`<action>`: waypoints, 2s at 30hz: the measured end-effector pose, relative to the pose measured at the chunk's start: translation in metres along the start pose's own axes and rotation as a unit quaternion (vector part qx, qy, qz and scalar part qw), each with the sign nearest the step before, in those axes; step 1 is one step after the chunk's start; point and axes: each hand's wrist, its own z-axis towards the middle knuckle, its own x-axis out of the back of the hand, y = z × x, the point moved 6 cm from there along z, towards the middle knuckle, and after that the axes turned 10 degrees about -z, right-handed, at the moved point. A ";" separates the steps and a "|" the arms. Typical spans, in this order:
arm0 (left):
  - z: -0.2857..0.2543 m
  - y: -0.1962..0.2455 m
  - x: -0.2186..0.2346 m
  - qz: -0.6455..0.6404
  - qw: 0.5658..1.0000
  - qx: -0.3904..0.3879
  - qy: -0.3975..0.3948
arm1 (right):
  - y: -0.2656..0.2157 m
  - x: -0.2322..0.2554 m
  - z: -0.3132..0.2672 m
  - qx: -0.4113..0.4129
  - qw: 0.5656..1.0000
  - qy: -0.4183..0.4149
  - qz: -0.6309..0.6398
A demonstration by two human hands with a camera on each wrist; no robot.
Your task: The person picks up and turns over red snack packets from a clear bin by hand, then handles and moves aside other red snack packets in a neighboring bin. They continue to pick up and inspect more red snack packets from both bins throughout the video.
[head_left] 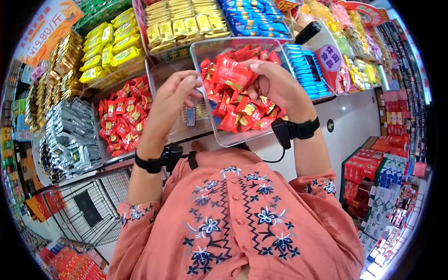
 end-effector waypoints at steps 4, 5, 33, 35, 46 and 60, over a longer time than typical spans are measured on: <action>0.002 -0.005 -0.017 -0.036 0.999 0.020 -0.015 | 0.009 -0.028 0.001 -0.027 1.000 -0.010 -0.007; 0.000 -0.005 -0.020 -0.051 0.999 0.010 -0.015 | 0.007 -0.033 0.002 -0.016 0.999 -0.018 -0.030; -0.039 -0.007 0.002 -0.196 0.977 -0.070 0.047 | -0.003 -0.111 0.013 0.298 0.840 0.162 -0.423; -0.038 -0.011 0.008 -0.191 0.976 -0.070 0.079 | 0.000 -0.122 0.011 0.324 0.819 0.134 -0.455; -0.033 -0.015 0.042 -0.230 0.969 -0.036 0.088 | 0.009 -0.090 0.033 0.126 0.966 0.116 -0.192; -0.033 -0.026 0.054 -0.165 0.984 0.013 0.071 | 0.027 -0.100 0.055 0.049 0.986 0.040 -0.155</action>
